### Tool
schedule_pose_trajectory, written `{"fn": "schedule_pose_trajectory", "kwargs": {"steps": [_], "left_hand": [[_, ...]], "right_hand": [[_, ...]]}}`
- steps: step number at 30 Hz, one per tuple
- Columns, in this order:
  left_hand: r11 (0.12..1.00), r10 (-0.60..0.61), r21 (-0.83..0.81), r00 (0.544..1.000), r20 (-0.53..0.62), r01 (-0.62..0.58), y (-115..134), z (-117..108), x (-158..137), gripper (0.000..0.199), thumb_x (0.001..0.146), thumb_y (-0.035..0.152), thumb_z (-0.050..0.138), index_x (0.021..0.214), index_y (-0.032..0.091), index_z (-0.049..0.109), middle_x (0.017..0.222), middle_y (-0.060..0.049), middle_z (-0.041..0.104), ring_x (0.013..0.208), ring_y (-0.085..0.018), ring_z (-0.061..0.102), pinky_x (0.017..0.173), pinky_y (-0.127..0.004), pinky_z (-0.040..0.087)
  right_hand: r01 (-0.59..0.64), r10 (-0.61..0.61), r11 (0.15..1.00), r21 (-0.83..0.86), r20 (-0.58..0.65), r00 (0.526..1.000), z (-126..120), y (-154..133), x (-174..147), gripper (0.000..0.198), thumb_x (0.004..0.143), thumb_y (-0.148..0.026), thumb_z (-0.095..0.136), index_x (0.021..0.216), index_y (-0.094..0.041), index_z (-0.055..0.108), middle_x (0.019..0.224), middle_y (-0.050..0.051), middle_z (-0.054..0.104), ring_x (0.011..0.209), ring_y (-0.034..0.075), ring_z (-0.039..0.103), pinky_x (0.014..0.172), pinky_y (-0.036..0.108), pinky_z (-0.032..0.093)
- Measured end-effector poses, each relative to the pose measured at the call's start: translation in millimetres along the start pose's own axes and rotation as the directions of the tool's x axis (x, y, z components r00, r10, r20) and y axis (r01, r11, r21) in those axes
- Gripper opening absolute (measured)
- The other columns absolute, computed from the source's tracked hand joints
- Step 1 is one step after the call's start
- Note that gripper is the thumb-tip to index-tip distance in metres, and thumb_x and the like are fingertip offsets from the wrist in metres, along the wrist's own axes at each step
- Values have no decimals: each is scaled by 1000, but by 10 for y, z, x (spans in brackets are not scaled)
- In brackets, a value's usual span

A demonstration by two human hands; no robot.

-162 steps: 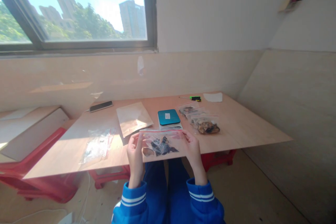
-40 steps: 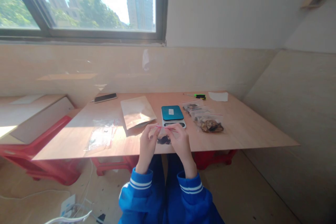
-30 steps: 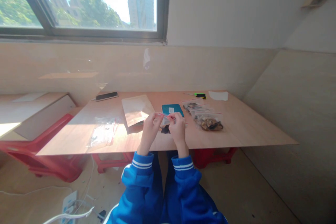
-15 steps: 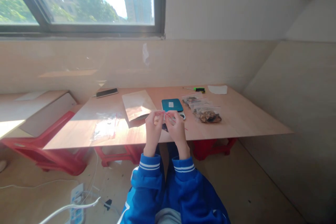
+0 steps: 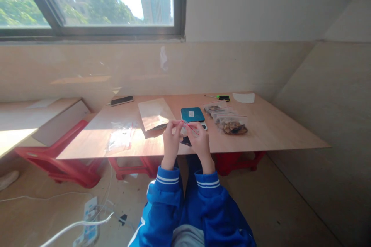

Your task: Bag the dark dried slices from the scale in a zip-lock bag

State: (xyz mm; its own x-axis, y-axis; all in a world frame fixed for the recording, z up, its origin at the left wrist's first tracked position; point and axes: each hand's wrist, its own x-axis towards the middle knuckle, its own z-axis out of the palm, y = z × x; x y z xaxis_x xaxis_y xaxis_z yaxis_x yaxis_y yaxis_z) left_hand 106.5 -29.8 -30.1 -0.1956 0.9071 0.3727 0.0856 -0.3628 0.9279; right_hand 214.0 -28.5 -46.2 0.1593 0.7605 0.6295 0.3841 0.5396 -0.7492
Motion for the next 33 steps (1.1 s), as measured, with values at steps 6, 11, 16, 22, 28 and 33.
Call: {"fn": "schedule_pose_trajectory", "kwargs": {"steps": [6, 11, 16, 22, 28, 33], "left_hand": [[993, 97, 60, 995, 26, -99, -25, -64, 22, 15, 87, 34, 57, 86, 20, 61, 85, -2, 68, 83, -15, 63, 79, -27, 50], [993, 103, 52, 990, 98, -108, -94, -101, 42, 12, 85, 32, 59, 86, 20, 63, 88, -3, 70, 87, -17, 64, 83, -30, 48], [993, 90, 72, 993, 81, -96, -101, -100, 35, 13, 85, 33, 58, 86, 20, 62, 86, -3, 70, 85, -17, 65, 80, -30, 49], [985, 128, 110, 991, 37, -131, -98, -135, 8, 13, 86, 33, 58, 87, 21, 61, 87, -3, 69, 85, -17, 64, 80, -30, 49], [983, 125, 134, 992, 11, -126, -101, -196, 7, 14, 85, 34, 59, 85, 21, 62, 85, -2, 68, 85, -17, 62, 81, -31, 48], [994, 100, 42, 993, 68, -103, -95, -184, 7, 14, 83, 34, 62, 86, 20, 63, 84, -1, 67, 85, -16, 62, 81, -29, 48]], "right_hand": [[77, -79, 996, -51, -32, 996, -13, 26, 6, 11, 89, -30, 54, 86, -22, 62, 85, 4, 67, 82, 19, 63, 78, 33, 51], [116, -120, 986, -119, -34, 992, -5, 59, 4, 13, 90, -30, 54, 85, -22, 62, 83, 4, 67, 83, 21, 62, 79, 36, 48], [109, -113, 978, -179, -16, 993, 15, 47, 1, 14, 90, -32, 54, 85, -22, 63, 83, 4, 67, 83, 21, 62, 81, 37, 45], [83, -77, 981, -174, 40, 996, -12, 77, 6, 16, 91, -34, 54, 88, -23, 65, 88, 5, 70, 87, 22, 63, 83, 38, 45], [42, -32, 987, -158, 70, 997, -90, 181, 2, 19, 89, -35, 57, 81, -21, 67, 83, 6, 70, 81, 22, 64, 80, 38, 47], [38, -37, 995, -88, 9, 999, -112, 168, 6, 14, 87, -33, 60, 81, -22, 66, 81, 5, 68, 82, 21, 63, 79, 37, 50]]}}
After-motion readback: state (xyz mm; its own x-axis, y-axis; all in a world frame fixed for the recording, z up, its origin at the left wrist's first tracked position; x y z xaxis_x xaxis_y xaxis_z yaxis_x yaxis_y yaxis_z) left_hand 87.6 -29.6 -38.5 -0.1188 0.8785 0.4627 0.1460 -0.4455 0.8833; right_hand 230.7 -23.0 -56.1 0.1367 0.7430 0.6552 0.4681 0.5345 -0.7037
